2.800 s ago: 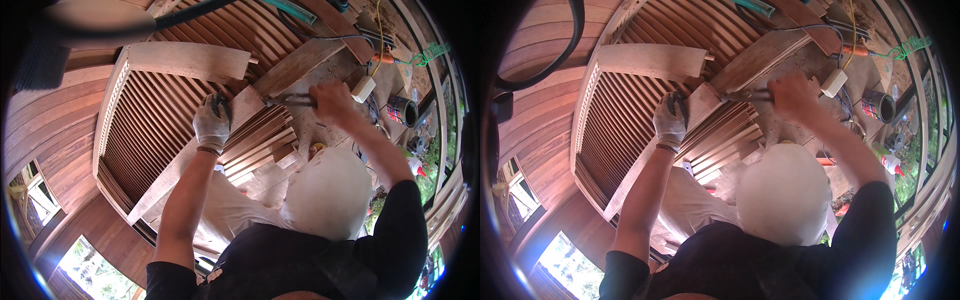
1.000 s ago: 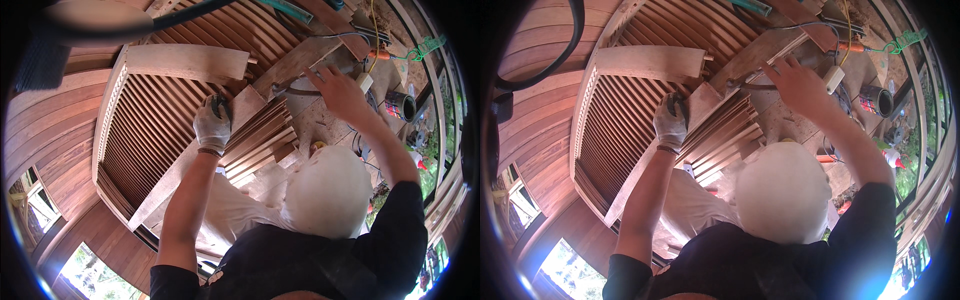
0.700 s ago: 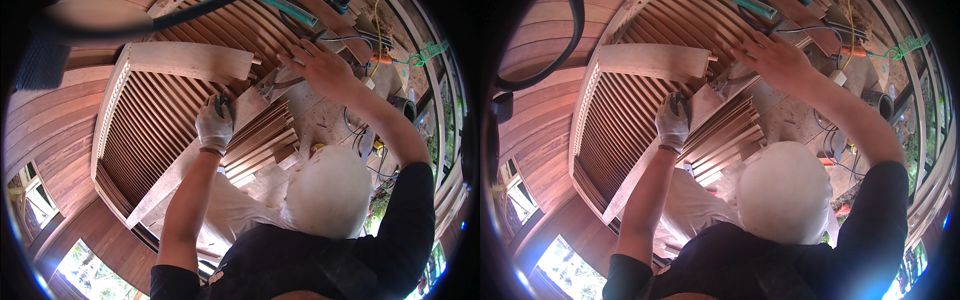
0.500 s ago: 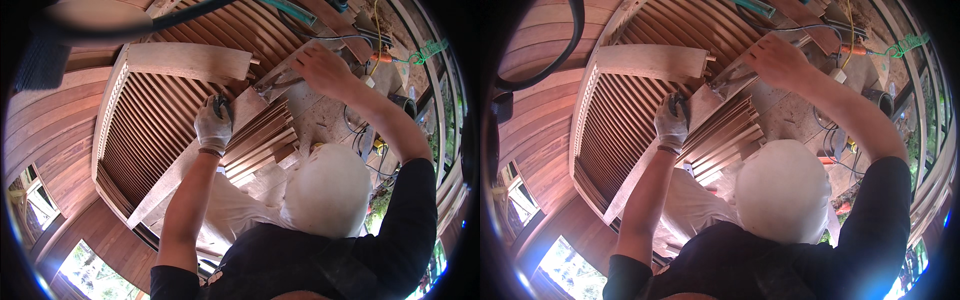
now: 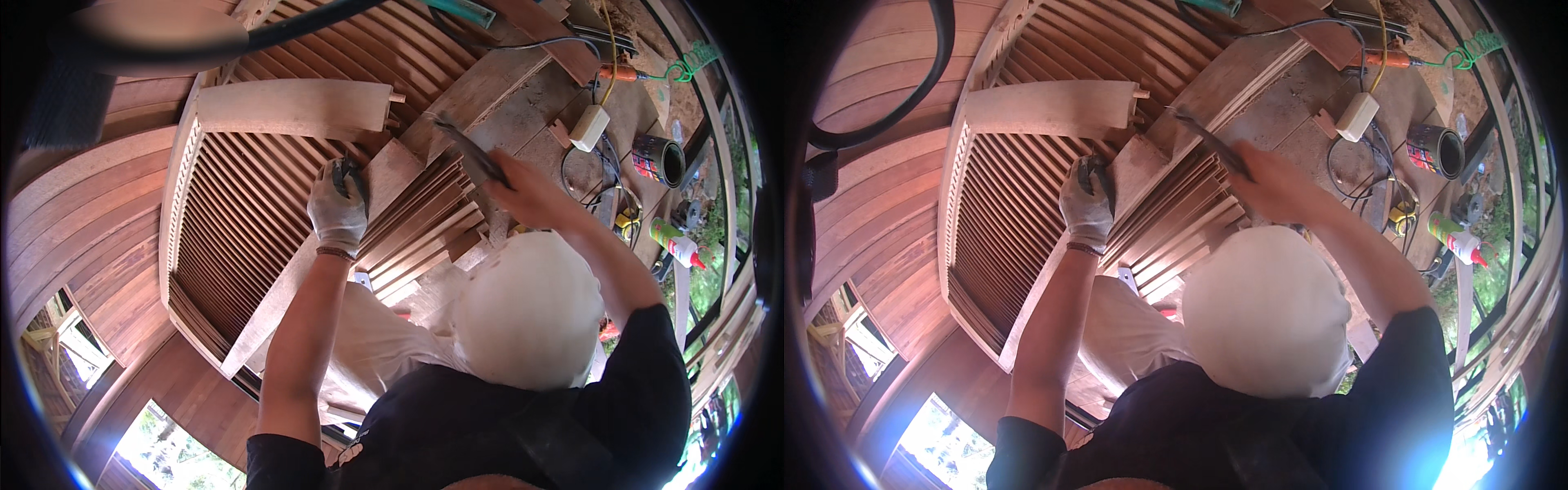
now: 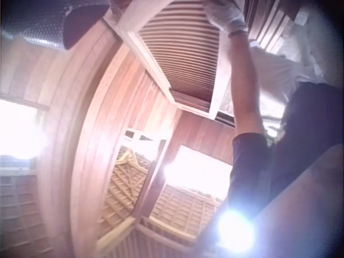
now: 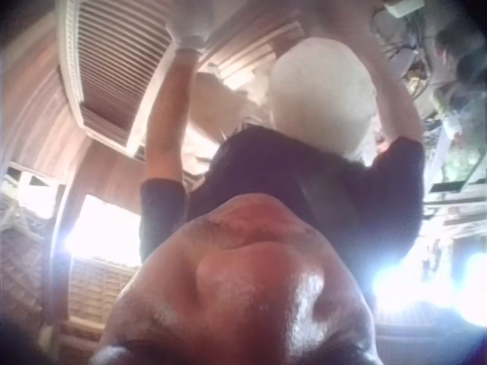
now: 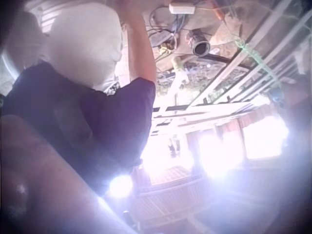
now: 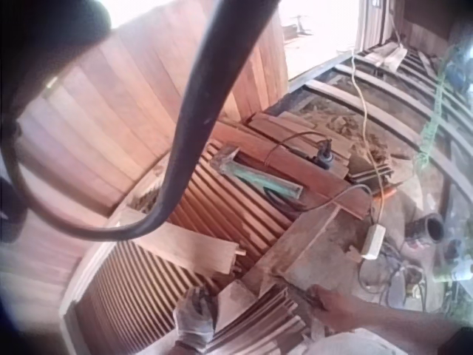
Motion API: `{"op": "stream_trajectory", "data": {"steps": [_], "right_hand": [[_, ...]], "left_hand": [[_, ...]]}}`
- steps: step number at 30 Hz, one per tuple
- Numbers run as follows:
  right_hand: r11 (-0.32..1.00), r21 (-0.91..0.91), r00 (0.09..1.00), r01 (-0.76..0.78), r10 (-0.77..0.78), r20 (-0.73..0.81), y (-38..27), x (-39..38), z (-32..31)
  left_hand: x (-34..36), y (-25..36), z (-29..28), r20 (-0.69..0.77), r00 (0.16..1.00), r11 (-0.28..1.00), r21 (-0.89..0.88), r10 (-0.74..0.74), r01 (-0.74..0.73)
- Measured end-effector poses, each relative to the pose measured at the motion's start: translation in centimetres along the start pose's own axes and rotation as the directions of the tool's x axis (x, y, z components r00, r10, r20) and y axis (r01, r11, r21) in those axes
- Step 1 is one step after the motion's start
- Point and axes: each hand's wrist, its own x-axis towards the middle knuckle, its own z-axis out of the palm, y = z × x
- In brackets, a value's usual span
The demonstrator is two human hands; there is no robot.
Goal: The person installs wooden slats into a curved ceiling structure. They pick up slats, align them with existing pieces, and use a hammer to tap them into place. The person also uses a small block of wood to assist with alignment and spacing.
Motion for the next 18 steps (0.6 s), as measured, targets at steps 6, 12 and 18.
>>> {"op": "stream_trajectory", "data": {"steps": [6, 12, 18], "right_hand": [[0.992, -0.103, 0.988, 0.069, -0.054, 0.144, -4.0, 2.0, 0.2], [0.995, 0.099, 0.983, 0.027, -0.045, 0.18, -3.7, 3.2, 0.5], [0.993, 0.074, 0.995, 0.095, -0.095, 0.002, -2.6, 2.5, 0.1]], "left_hand": [[0.1, 1.1, -0.1, -0.07, 0.997, 0.998, 0.055, 0.015, -0.011], [0.2, -0.1, 0.4, -0.112, 0.991, 0.997, 0.023, 0.071, -0.069], [-0.1, 0.4, 0.1, -0.112, 0.991, 0.995, 0.074, 0.073, -0.065]]}}
